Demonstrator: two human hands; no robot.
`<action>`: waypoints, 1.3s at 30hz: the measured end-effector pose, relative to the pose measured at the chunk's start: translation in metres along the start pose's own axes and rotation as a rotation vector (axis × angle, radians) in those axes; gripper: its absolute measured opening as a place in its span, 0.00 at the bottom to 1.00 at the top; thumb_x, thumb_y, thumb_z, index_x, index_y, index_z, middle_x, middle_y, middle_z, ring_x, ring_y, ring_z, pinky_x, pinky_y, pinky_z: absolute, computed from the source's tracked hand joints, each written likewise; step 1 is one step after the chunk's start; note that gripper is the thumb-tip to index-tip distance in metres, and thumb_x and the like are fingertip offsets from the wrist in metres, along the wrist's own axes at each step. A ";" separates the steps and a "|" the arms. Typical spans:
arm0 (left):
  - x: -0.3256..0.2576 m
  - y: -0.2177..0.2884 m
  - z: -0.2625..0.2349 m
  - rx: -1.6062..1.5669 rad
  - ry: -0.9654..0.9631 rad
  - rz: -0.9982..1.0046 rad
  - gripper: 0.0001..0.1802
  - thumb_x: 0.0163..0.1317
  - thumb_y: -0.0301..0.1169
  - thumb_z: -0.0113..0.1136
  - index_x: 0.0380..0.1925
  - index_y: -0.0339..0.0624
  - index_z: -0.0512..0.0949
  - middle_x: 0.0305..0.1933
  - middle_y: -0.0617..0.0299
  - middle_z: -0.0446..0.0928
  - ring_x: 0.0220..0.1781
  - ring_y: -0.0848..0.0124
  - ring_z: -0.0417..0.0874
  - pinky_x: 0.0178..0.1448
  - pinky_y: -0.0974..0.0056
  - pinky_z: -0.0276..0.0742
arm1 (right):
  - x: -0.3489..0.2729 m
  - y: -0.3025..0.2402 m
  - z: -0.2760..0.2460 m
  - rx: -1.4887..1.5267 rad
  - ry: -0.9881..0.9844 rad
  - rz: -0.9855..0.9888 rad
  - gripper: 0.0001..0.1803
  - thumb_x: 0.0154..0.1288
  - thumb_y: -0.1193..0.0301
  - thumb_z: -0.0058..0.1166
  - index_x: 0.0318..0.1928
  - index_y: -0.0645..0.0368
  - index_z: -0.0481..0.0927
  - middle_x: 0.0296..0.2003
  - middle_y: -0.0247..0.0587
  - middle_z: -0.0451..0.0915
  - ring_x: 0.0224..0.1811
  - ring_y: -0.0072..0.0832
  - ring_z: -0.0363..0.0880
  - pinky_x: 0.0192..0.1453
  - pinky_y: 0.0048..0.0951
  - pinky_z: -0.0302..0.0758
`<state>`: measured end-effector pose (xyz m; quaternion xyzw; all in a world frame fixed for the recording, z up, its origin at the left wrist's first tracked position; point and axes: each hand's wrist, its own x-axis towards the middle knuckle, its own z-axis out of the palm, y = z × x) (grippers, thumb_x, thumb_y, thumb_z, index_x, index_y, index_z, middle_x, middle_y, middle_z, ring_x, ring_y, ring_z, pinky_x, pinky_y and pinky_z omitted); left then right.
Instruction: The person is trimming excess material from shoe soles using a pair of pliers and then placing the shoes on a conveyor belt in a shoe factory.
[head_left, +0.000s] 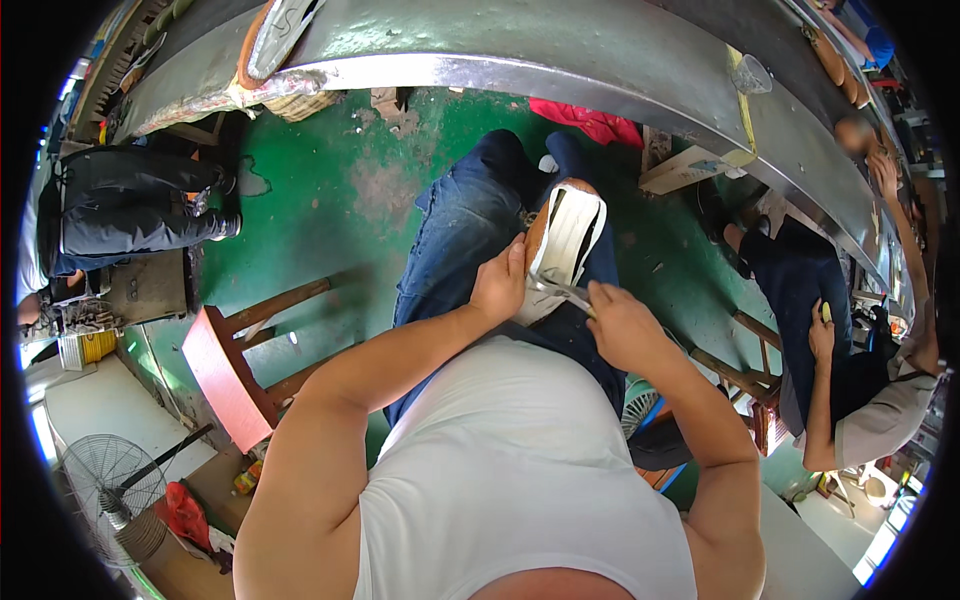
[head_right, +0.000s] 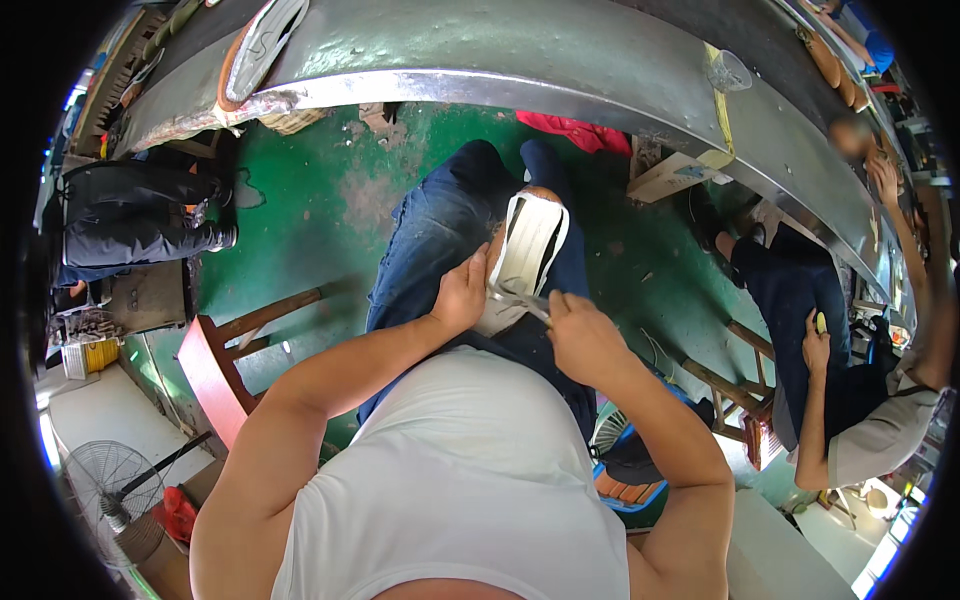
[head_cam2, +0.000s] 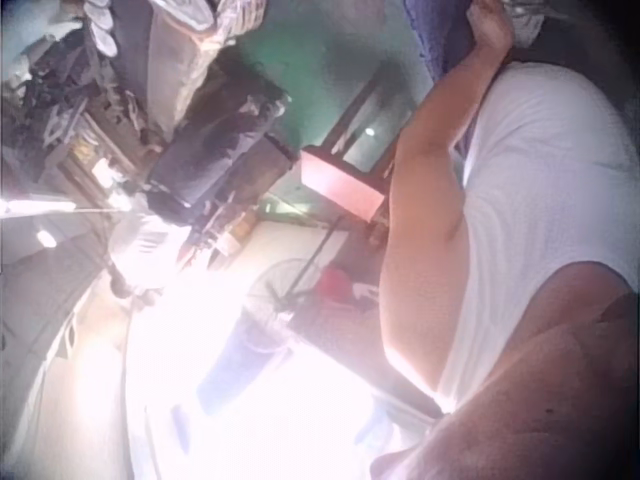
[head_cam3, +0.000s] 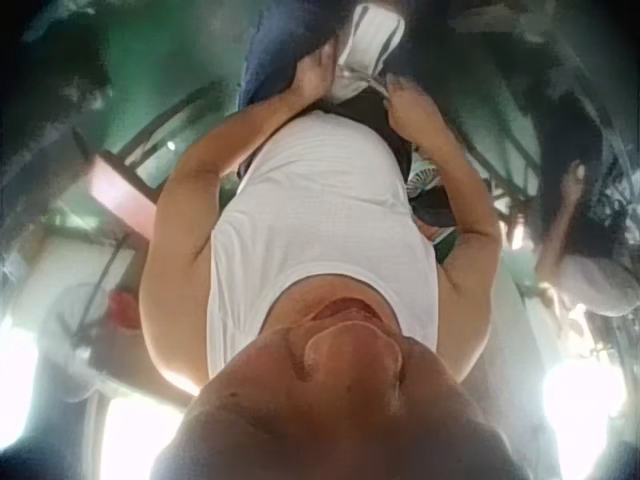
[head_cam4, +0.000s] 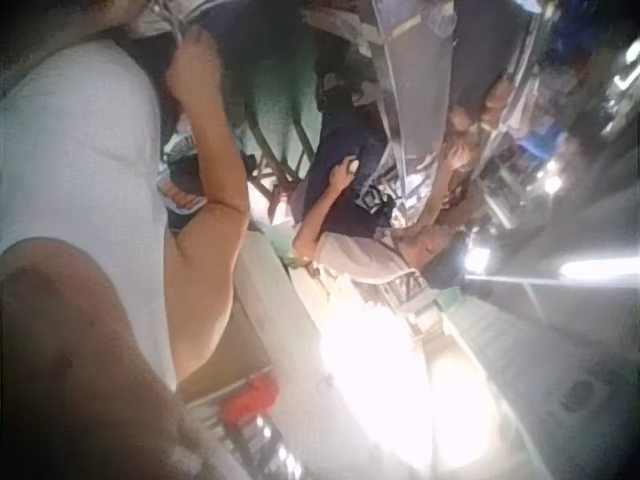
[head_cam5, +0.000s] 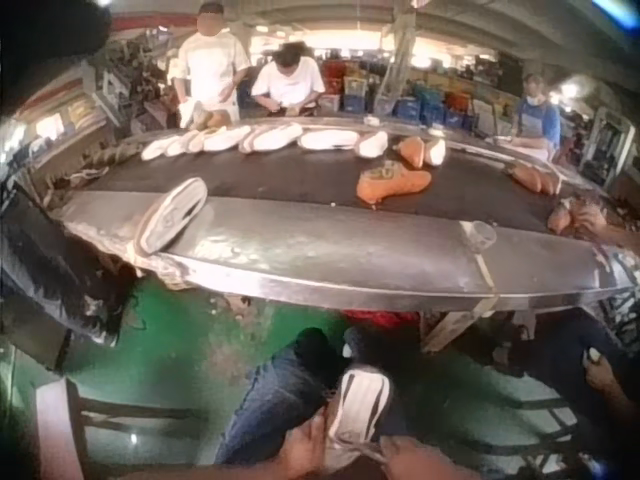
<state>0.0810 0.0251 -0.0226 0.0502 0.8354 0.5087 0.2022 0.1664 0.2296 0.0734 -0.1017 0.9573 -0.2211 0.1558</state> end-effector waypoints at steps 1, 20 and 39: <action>0.001 -0.002 0.000 0.000 0.001 0.005 0.29 0.79 0.45 0.34 0.63 0.32 0.73 0.56 0.36 0.79 0.64 0.43 0.76 0.68 0.56 0.70 | 0.005 0.003 0.002 -0.002 0.004 0.000 0.19 0.62 0.71 0.58 0.49 0.69 0.71 0.38 0.53 0.79 0.46 0.51 0.80 0.52 0.43 0.78; 0.015 0.076 -0.030 0.725 -0.584 0.275 0.34 0.73 0.42 0.48 0.77 0.59 0.53 0.78 0.29 0.43 0.66 0.37 0.73 0.69 0.53 0.73 | 0.047 0.053 0.016 0.136 0.083 0.216 0.20 0.74 0.58 0.48 0.42 0.67 0.73 0.33 0.63 0.81 0.39 0.60 0.81 0.45 0.53 0.76; 0.019 0.109 -0.111 0.525 -0.419 0.445 0.50 0.48 0.28 0.73 0.71 0.37 0.57 0.61 0.38 0.75 0.59 0.45 0.80 0.61 0.54 0.77 | -0.037 0.043 0.079 1.037 0.352 0.377 0.17 0.72 0.69 0.52 0.56 0.67 0.74 0.36 0.39 0.82 0.37 0.22 0.81 0.45 0.27 0.77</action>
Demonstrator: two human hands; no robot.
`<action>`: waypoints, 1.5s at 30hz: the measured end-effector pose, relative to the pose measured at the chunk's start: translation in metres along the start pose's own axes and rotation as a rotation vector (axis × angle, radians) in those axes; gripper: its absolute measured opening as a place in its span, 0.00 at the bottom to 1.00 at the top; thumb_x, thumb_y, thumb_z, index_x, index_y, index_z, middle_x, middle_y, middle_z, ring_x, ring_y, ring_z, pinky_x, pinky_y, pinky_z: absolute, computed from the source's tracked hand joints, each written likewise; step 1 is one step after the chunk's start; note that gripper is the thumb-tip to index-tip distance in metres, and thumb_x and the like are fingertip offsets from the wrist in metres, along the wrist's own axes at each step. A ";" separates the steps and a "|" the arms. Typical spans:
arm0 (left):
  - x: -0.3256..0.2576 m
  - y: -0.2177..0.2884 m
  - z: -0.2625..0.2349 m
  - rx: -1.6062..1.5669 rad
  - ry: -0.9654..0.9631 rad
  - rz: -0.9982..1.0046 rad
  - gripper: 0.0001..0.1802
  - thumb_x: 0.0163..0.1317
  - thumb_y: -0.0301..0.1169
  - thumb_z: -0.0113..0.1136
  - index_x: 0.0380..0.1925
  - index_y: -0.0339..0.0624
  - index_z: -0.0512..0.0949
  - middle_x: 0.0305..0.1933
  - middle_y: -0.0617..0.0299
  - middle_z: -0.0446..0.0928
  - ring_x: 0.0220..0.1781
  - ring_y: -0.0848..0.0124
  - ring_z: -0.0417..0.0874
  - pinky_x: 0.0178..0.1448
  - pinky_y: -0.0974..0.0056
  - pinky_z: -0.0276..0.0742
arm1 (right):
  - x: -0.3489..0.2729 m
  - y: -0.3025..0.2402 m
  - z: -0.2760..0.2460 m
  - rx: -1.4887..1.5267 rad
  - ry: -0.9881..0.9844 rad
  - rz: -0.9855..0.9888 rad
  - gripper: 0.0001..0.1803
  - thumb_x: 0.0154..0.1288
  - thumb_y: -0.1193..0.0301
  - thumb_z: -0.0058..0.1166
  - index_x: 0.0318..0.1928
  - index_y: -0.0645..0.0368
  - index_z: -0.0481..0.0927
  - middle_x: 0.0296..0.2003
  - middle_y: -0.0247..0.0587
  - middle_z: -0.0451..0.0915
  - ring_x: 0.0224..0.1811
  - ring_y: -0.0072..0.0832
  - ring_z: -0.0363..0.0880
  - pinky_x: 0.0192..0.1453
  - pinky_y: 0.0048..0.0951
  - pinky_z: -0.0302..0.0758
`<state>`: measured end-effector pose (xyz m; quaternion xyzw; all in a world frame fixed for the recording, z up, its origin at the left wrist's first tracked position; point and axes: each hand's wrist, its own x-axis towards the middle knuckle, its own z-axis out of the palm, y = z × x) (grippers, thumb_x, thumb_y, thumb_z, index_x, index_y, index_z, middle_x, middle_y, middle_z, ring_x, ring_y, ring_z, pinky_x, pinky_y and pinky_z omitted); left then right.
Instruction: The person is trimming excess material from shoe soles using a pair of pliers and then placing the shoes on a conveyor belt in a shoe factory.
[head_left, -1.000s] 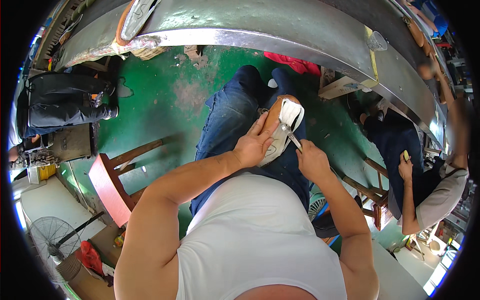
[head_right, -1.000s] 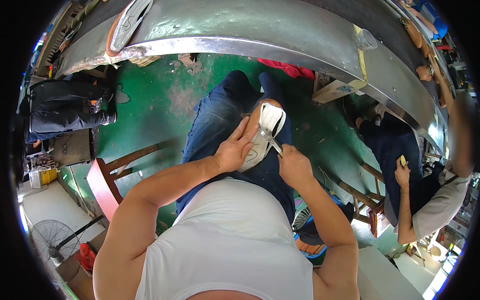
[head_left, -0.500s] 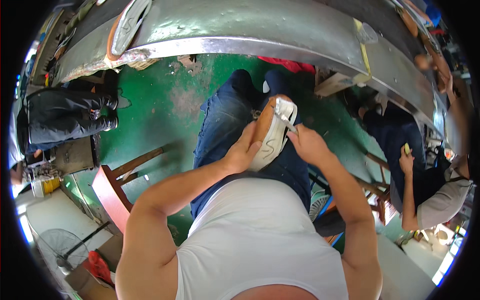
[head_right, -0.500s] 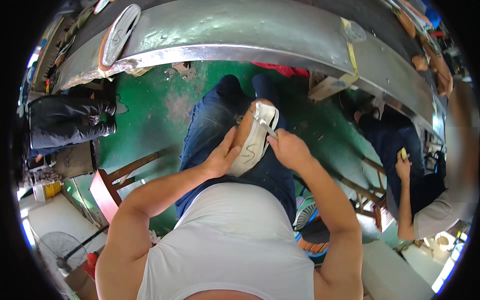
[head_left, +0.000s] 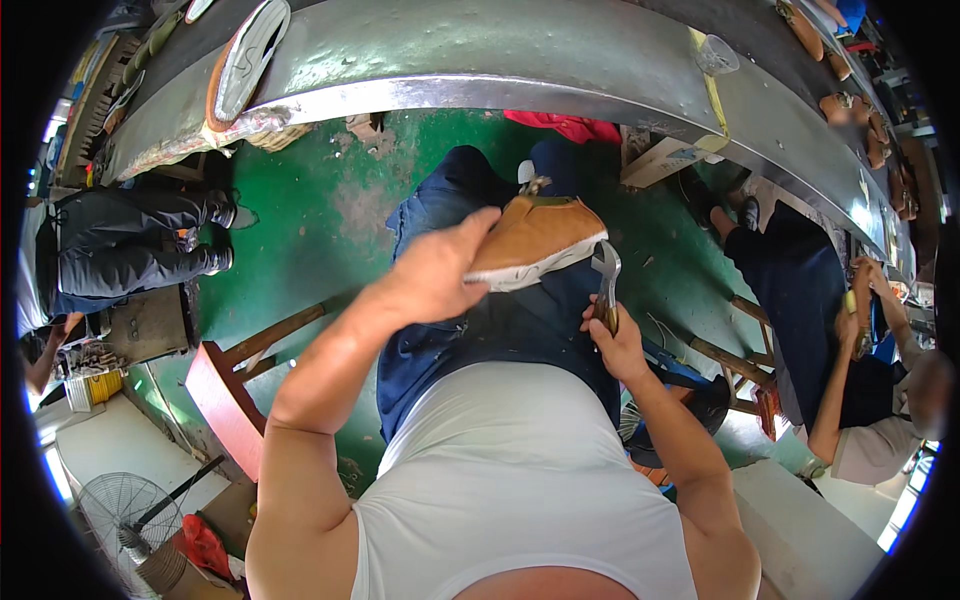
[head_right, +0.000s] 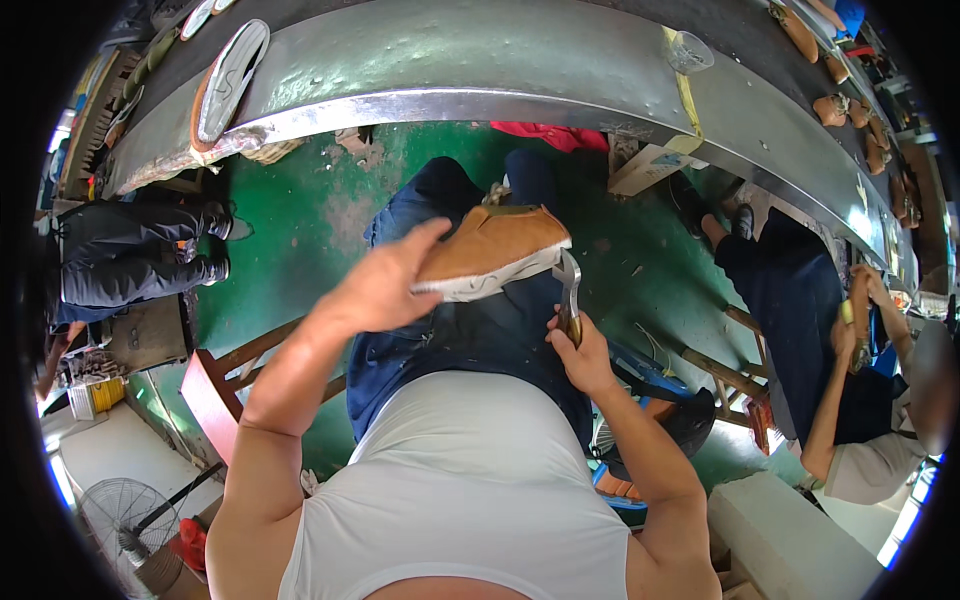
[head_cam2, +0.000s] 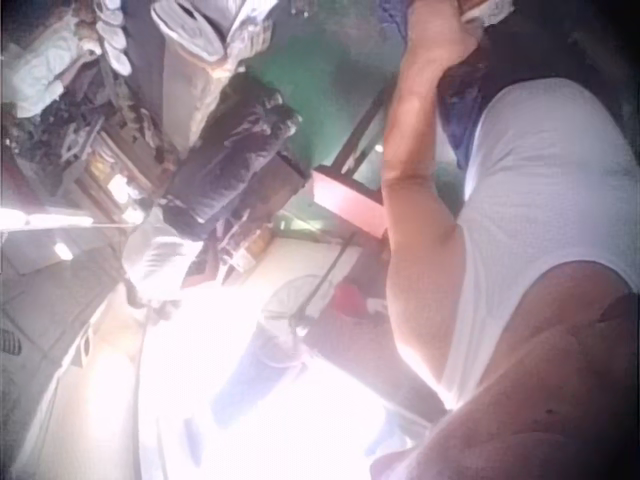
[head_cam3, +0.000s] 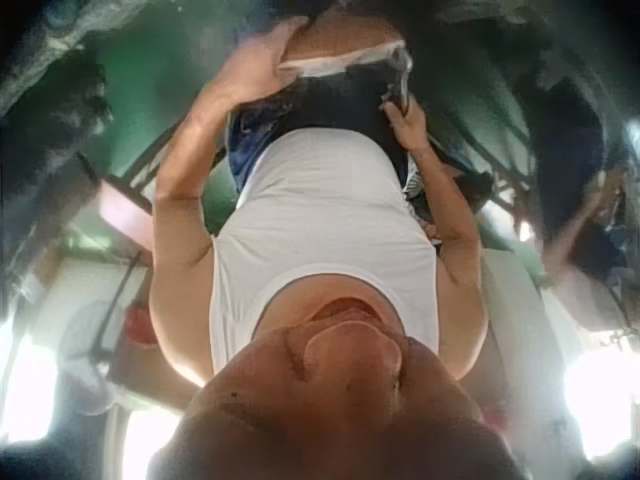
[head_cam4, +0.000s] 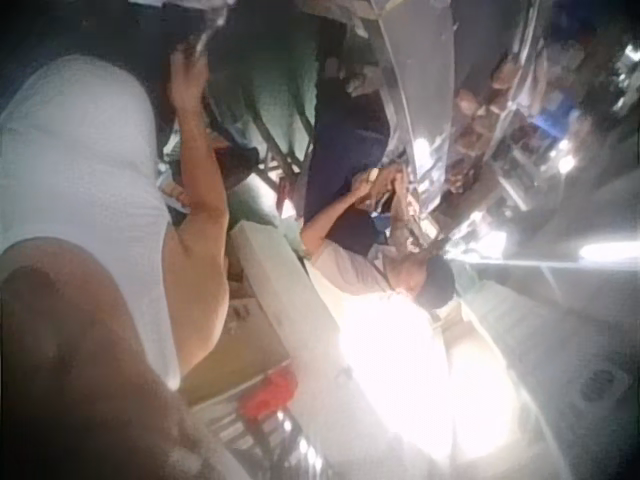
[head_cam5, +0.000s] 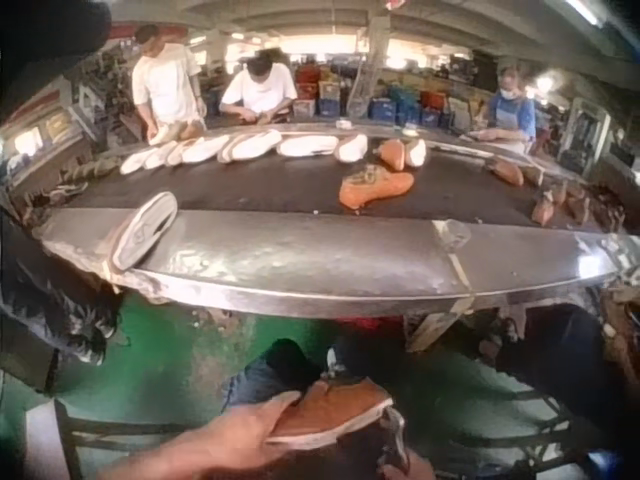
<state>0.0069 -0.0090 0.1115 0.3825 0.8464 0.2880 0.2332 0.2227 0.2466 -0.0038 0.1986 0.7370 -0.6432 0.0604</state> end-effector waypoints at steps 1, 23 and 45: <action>0.004 0.011 -0.019 -0.069 0.081 0.021 0.46 0.47 0.24 0.73 0.67 0.38 0.61 0.56 0.45 0.79 0.56 0.49 0.83 0.57 0.56 0.80 | -0.004 0.007 0.001 0.063 0.031 -0.046 0.17 0.72 0.69 0.52 0.56 0.67 0.74 0.38 0.39 0.82 0.37 0.23 0.81 0.45 0.27 0.77; 0.025 -0.026 0.100 -0.125 0.268 -0.166 0.12 0.68 0.33 0.53 0.38 0.34 0.80 0.27 0.39 0.80 0.31 0.42 0.83 0.41 0.44 0.79 | 0.025 -0.078 -0.010 -0.551 -0.346 -0.032 0.26 0.68 0.69 0.54 0.62 0.69 0.70 0.48 0.63 0.79 0.52 0.55 0.79 0.57 0.43 0.75; 0.056 -0.037 0.141 -1.339 0.155 -0.710 0.34 0.78 0.55 0.35 0.58 0.35 0.75 0.52 0.51 0.81 0.51 0.65 0.83 0.60 0.59 0.78 | 0.096 -0.173 -0.005 -1.031 -0.691 0.145 0.17 0.71 0.62 0.52 0.38 0.68 0.78 0.32 0.59 0.81 0.37 0.53 0.82 0.43 0.46 0.77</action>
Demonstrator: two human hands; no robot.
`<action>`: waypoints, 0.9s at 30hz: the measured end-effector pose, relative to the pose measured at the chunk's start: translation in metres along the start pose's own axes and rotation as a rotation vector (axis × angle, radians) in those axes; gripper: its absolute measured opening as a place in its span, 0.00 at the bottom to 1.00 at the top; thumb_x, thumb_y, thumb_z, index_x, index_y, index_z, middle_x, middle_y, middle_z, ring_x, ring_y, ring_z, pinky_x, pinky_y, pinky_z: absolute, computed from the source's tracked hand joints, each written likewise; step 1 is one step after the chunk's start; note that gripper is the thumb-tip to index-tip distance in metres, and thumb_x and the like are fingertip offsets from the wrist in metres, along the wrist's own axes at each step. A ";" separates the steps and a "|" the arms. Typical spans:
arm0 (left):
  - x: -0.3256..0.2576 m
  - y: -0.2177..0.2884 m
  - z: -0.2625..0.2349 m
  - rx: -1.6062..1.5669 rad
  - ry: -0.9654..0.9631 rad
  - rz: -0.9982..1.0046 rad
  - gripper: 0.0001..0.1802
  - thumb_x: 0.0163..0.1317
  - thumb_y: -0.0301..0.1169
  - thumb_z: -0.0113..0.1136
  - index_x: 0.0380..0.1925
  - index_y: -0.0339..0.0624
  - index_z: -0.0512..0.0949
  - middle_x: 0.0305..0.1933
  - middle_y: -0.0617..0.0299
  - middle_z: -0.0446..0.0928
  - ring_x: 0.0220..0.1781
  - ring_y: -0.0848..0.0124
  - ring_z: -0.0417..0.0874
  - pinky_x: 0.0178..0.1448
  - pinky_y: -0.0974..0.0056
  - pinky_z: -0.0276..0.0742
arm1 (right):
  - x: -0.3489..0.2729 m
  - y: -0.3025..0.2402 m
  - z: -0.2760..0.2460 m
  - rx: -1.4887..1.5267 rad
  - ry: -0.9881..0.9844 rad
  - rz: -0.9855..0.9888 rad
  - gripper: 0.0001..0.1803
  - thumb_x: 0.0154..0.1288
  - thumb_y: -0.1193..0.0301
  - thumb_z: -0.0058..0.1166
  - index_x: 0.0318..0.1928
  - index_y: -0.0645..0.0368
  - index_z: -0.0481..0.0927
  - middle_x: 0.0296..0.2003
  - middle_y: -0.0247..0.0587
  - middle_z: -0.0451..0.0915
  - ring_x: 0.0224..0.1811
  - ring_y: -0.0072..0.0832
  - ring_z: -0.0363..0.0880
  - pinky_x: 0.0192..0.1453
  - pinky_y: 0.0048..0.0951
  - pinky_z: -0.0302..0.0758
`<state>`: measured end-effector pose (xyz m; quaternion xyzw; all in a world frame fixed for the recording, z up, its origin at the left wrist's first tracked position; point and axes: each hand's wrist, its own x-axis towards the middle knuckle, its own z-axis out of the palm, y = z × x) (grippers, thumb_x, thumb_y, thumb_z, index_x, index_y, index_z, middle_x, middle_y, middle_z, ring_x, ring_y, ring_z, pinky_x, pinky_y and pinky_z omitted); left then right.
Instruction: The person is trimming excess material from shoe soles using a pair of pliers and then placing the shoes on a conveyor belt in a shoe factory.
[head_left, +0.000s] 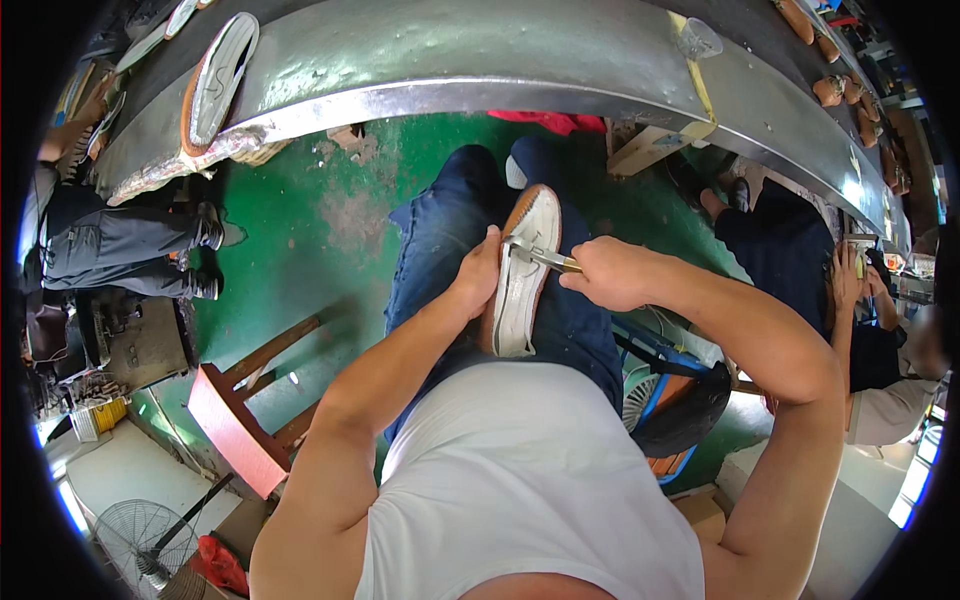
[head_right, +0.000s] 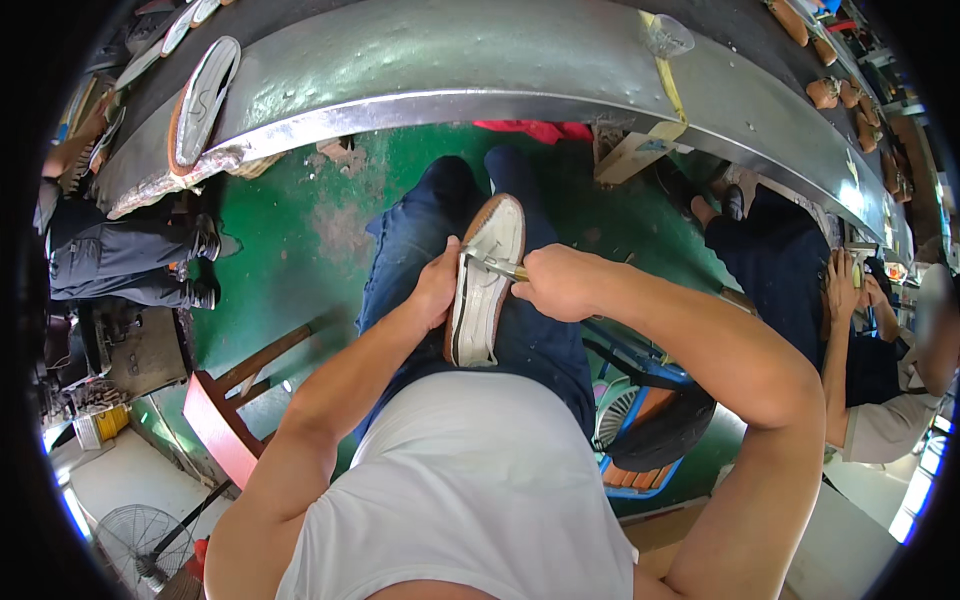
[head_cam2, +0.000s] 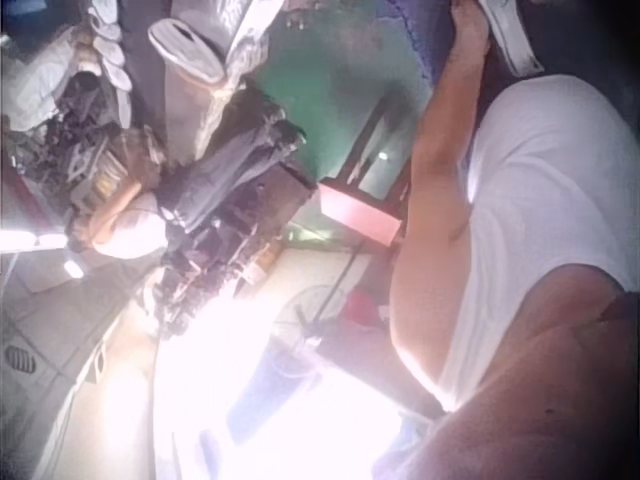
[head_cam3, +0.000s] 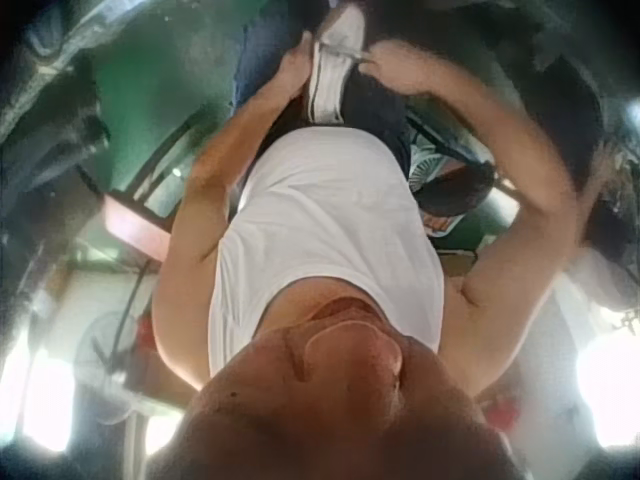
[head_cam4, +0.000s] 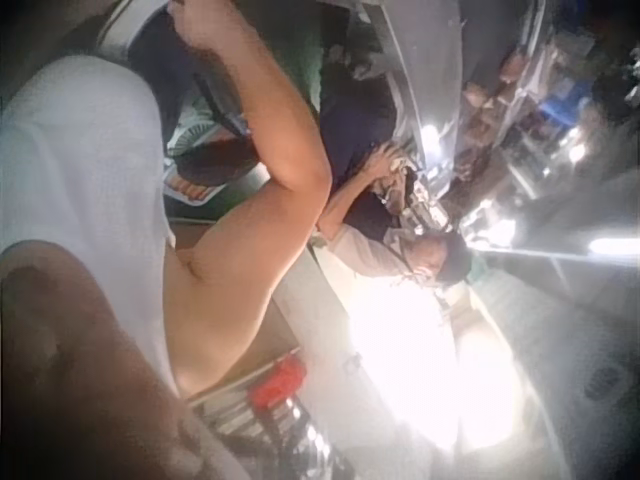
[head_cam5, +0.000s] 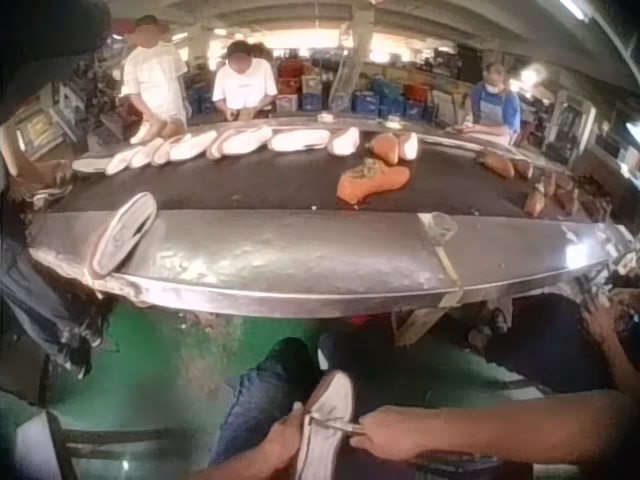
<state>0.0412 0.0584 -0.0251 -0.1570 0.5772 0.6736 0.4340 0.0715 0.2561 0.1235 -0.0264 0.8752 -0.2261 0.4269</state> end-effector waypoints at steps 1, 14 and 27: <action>-0.002 -0.002 -0.006 -0.060 -0.012 -0.010 0.35 0.78 0.56 0.35 0.59 0.35 0.74 0.53 0.51 0.81 0.53 0.64 0.83 0.61 0.58 0.78 | 0.004 0.001 0.009 0.035 0.063 -0.055 0.17 0.71 0.62 0.53 0.37 0.68 0.78 0.32 0.62 0.80 0.37 0.57 0.81 0.43 0.48 0.77; -0.004 0.014 -0.011 -0.156 -0.249 0.155 0.34 0.70 0.51 0.59 0.68 0.43 0.65 0.59 0.60 0.75 0.60 0.70 0.75 0.66 0.61 0.71 | 0.046 0.003 0.135 0.936 0.395 -0.008 0.14 0.72 0.66 0.51 0.35 0.64 0.79 0.24 0.42 0.82 0.27 0.33 0.81 0.34 0.36 0.76; -0.002 0.034 -0.003 -0.060 -0.130 0.051 0.27 0.70 0.39 0.60 0.64 0.37 0.69 0.53 0.55 0.79 0.51 0.68 0.81 0.57 0.60 0.78 | 0.008 0.082 0.059 1.266 -0.285 -0.031 0.22 0.75 0.60 0.51 0.55 0.70 0.75 0.38 0.49 0.84 0.36 0.33 0.86 0.26 0.26 0.81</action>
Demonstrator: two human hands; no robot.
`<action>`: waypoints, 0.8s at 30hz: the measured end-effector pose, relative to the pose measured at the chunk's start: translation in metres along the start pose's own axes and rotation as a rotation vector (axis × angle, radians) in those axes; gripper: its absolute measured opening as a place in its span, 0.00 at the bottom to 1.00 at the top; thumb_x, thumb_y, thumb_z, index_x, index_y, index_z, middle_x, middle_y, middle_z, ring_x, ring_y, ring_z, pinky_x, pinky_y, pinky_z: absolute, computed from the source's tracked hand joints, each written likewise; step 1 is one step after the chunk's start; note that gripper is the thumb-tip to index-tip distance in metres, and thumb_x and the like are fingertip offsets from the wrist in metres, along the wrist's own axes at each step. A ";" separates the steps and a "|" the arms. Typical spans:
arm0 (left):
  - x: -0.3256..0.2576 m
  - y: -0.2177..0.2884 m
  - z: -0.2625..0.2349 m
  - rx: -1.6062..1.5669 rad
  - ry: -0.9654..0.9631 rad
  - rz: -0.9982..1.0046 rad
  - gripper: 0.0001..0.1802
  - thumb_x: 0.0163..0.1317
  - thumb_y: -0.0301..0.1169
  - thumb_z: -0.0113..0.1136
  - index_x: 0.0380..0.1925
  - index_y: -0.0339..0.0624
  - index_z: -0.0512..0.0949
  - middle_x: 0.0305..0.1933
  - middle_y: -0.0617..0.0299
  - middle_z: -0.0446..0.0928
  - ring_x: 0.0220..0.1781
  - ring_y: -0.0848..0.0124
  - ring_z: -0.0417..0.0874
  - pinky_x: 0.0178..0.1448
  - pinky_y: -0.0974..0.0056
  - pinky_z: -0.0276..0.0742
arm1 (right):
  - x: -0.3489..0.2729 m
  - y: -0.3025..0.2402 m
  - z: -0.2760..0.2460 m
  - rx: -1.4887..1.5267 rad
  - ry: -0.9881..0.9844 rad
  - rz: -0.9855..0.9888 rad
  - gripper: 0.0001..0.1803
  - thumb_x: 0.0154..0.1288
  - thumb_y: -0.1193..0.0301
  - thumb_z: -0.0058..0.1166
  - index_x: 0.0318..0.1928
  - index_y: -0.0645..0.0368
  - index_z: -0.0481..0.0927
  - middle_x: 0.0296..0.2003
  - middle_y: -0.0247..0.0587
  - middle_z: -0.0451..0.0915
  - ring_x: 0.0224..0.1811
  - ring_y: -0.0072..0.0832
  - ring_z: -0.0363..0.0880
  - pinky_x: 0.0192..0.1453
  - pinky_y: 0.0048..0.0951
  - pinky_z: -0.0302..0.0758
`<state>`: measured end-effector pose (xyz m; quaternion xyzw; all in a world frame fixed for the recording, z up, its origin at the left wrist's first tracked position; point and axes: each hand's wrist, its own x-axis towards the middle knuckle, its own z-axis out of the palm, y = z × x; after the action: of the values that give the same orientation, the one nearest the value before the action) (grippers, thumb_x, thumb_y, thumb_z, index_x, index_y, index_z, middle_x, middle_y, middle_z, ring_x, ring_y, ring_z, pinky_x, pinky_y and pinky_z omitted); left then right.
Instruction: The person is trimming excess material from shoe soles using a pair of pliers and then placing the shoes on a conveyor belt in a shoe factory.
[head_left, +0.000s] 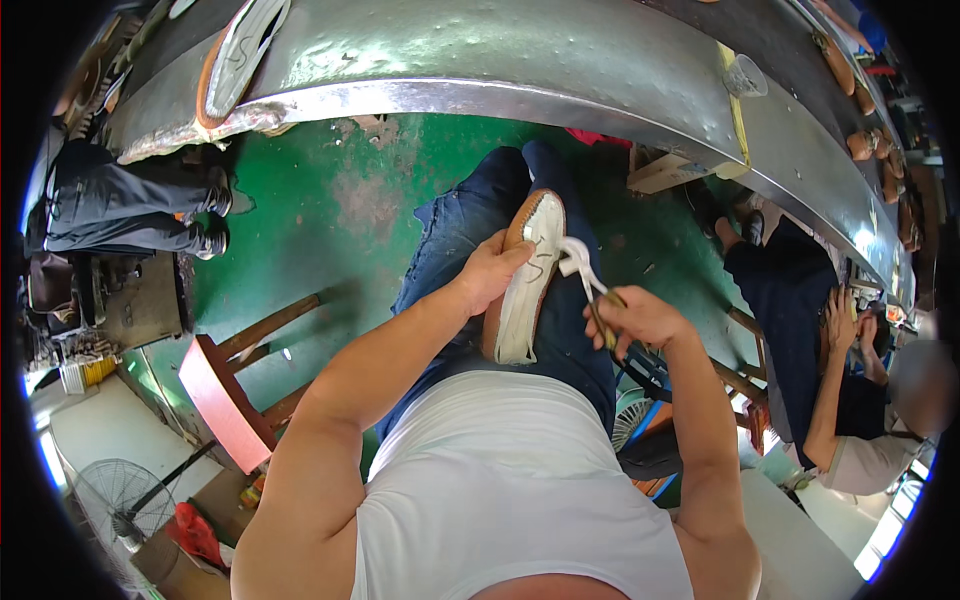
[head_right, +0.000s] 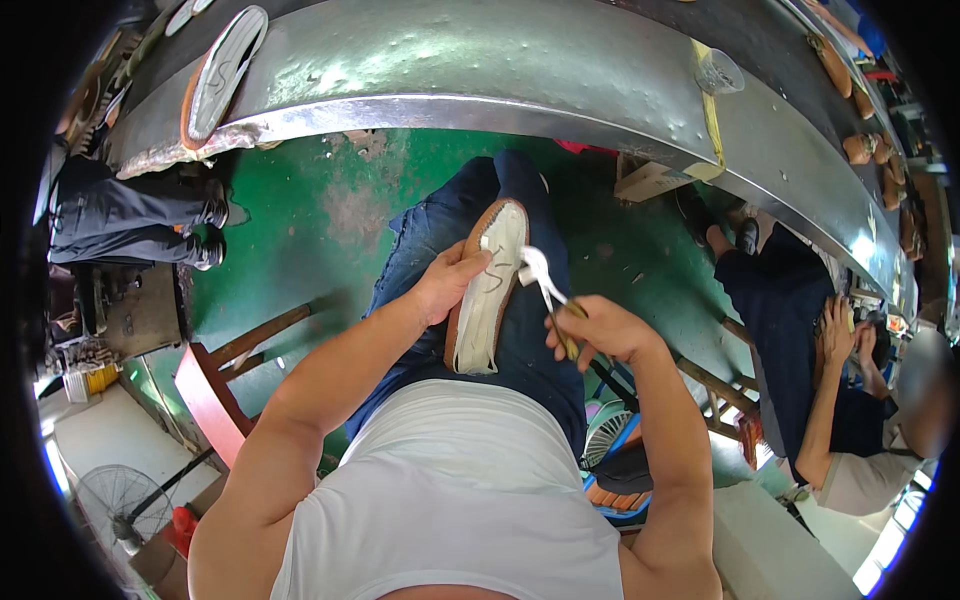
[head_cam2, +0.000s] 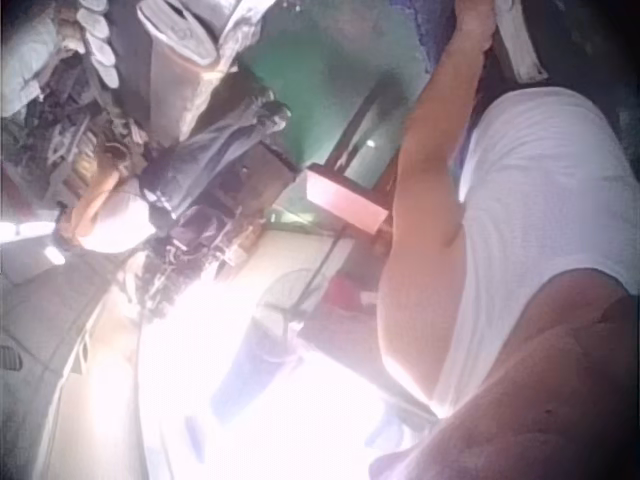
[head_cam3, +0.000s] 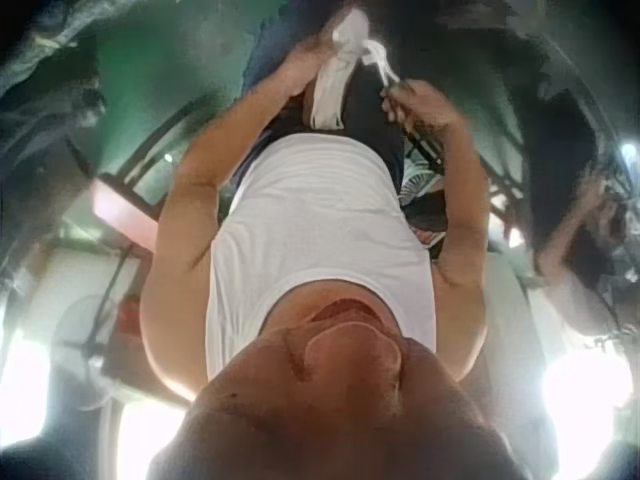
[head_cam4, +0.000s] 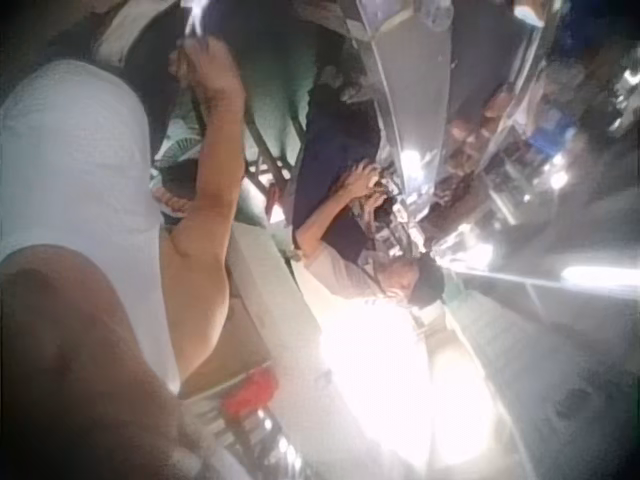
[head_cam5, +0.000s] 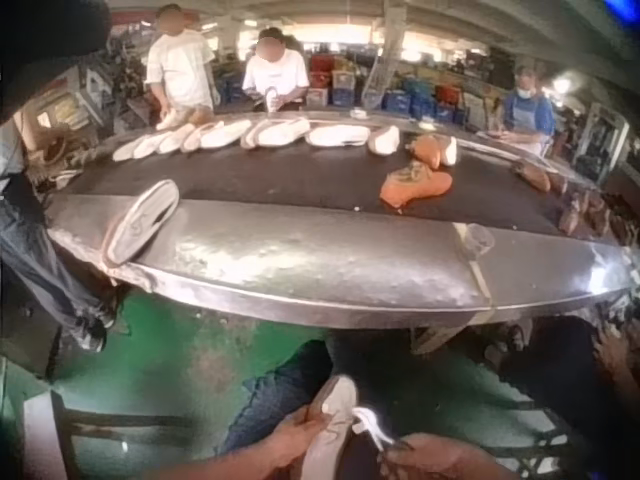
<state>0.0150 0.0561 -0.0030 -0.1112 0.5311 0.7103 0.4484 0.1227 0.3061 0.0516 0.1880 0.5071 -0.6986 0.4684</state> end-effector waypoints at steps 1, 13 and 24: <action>0.000 0.003 0.001 0.062 0.007 0.003 0.26 0.70 0.38 0.59 0.63 0.37 0.69 0.52 0.55 0.79 0.51 0.67 0.82 0.57 0.60 0.79 | 0.002 -0.015 0.009 -0.105 0.131 -0.127 0.23 0.76 0.58 0.48 0.53 0.69 0.75 0.37 0.49 0.84 0.37 0.31 0.86 0.27 0.28 0.80; 0.006 -0.001 -0.006 0.238 -0.068 -0.082 0.28 0.67 0.35 0.62 0.64 0.36 0.68 0.55 0.55 0.79 0.54 0.66 0.82 0.61 0.58 0.78 | 0.033 -0.045 0.034 -0.771 0.456 -0.267 0.21 0.76 0.59 0.46 0.32 0.66 0.75 0.25 0.42 0.81 0.24 0.30 0.81 0.32 0.33 0.77; 0.013 0.019 -0.016 0.189 -0.198 -0.217 0.25 0.68 0.36 0.62 0.61 0.40 0.71 0.55 0.54 0.81 0.54 0.64 0.83 0.59 0.56 0.79 | 0.001 0.011 0.074 -1.263 0.409 -0.472 0.27 0.65 0.71 0.57 0.61 0.73 0.71 0.36 0.61 0.82 0.45 0.56 0.81 0.53 0.42 0.78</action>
<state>-0.0122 0.0487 -0.0056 -0.0545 0.5337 0.6121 0.5809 0.1469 0.2400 0.0759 -0.1076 0.9208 -0.3041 0.2192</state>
